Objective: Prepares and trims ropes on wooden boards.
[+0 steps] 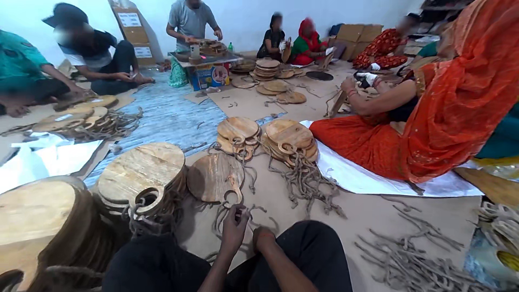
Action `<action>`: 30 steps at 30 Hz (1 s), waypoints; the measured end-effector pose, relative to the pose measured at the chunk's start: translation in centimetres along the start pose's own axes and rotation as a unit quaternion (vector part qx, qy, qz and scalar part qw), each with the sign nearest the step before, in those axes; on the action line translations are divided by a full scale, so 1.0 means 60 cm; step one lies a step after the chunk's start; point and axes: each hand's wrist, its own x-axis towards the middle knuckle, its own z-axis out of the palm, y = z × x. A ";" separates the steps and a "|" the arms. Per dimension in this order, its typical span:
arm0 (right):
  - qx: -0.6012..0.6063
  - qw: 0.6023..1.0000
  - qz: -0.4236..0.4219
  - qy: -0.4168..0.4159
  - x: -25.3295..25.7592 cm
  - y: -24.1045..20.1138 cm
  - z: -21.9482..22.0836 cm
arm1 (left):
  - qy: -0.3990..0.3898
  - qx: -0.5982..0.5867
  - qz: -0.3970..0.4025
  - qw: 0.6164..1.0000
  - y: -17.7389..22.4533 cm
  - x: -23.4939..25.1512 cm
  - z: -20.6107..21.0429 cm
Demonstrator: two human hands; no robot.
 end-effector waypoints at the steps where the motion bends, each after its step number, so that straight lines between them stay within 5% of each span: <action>1: 0.009 1.000 -0.007 0.003 -0.004 0.004 0.002 | 0.001 -0.001 -0.005 1.000 0.004 -0.001 -0.004; 19: 0.016 0.992 -0.091 0.085 -0.045 0.075 -0.046 | -0.009 -0.002 -0.138 0.990 0.008 0.013 -0.019; 21: 0.097 0.969 -0.153 0.169 -0.062 0.106 -0.072 | -0.016 0.013 -0.132 0.991 0.017 0.012 -0.016; 24: 0.256 0.865 -0.309 0.301 -0.056 0.126 -0.092 | -0.034 -0.014 -0.139 0.990 0.024 0.014 -0.009; 27: 0.326 0.836 -0.392 0.203 -0.036 0.120 -0.093 | -0.054 -0.072 -0.146 0.985 0.015 0.014 -0.005; 30: 0.393 0.832 -0.373 0.118 -0.004 0.106 -0.087 | -0.037 -0.113 -0.171 0.978 0.004 0.006 -0.008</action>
